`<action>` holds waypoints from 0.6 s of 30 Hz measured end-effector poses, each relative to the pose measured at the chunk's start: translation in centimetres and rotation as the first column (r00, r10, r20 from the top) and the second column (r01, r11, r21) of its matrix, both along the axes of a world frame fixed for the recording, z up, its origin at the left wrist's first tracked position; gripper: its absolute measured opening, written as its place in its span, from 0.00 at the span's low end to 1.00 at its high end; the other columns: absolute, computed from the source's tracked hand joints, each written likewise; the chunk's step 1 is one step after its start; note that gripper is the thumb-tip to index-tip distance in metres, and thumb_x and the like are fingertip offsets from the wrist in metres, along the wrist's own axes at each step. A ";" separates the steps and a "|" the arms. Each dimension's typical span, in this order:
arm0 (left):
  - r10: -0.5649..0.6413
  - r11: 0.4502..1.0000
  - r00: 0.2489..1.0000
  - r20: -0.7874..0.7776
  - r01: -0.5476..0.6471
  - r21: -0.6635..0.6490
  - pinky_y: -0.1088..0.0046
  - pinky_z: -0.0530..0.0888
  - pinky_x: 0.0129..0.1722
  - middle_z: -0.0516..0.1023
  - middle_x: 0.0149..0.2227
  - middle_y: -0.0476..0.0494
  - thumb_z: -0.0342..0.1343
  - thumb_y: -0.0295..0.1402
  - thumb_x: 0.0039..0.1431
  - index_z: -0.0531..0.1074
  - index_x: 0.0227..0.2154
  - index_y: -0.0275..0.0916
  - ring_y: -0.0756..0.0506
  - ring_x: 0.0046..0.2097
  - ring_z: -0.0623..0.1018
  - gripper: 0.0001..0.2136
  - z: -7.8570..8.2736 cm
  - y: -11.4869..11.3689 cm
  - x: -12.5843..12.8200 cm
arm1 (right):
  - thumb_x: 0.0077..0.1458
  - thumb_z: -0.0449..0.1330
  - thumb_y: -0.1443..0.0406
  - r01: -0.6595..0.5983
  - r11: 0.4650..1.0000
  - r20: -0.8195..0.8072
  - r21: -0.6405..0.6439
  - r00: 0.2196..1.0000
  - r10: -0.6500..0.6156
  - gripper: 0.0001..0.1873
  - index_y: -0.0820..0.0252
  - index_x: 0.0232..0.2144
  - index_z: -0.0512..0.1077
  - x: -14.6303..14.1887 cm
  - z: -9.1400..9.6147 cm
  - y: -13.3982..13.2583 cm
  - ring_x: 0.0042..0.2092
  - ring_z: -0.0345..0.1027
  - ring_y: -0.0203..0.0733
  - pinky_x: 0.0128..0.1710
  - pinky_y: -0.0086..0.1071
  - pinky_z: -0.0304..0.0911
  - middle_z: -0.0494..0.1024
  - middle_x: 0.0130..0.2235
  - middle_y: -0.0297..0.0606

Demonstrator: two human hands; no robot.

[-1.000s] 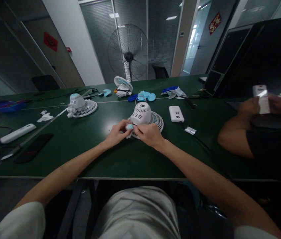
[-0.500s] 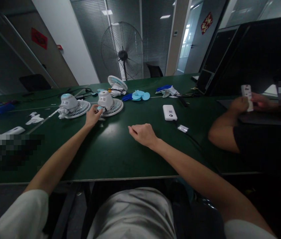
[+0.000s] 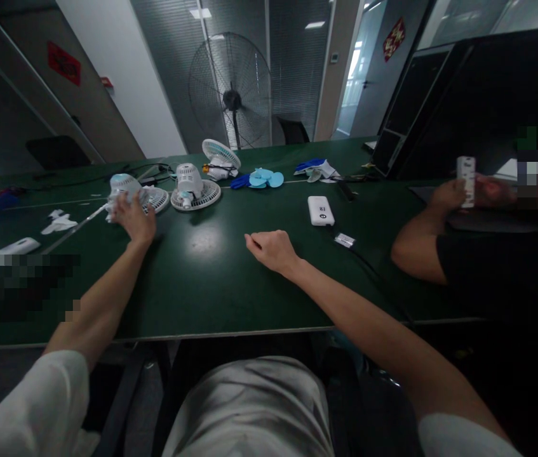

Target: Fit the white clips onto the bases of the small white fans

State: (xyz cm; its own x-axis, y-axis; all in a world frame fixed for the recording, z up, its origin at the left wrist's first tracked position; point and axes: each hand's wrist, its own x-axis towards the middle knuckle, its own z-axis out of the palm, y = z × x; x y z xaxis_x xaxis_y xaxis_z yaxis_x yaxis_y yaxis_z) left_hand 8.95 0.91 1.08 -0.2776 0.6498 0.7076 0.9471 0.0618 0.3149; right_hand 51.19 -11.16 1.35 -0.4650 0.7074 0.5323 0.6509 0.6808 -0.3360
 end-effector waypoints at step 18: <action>0.139 0.975 0.982 -0.126 -0.158 -0.159 0.52 0.68 0.57 0.61 0.63 0.30 0.53 0.32 0.69 0.63 0.64 0.35 0.33 0.59 0.65 0.22 -0.4 -0.3 -8.7 | 0.73 0.47 0.57 -0.038 0.997 0.010 -0.074 0.999 0.039 0.26 0.61 0.27 0.73 -0.3 -0.7 0.0 0.24 0.61 0.32 0.30 0.30 0.56 0.72 0.24 0.32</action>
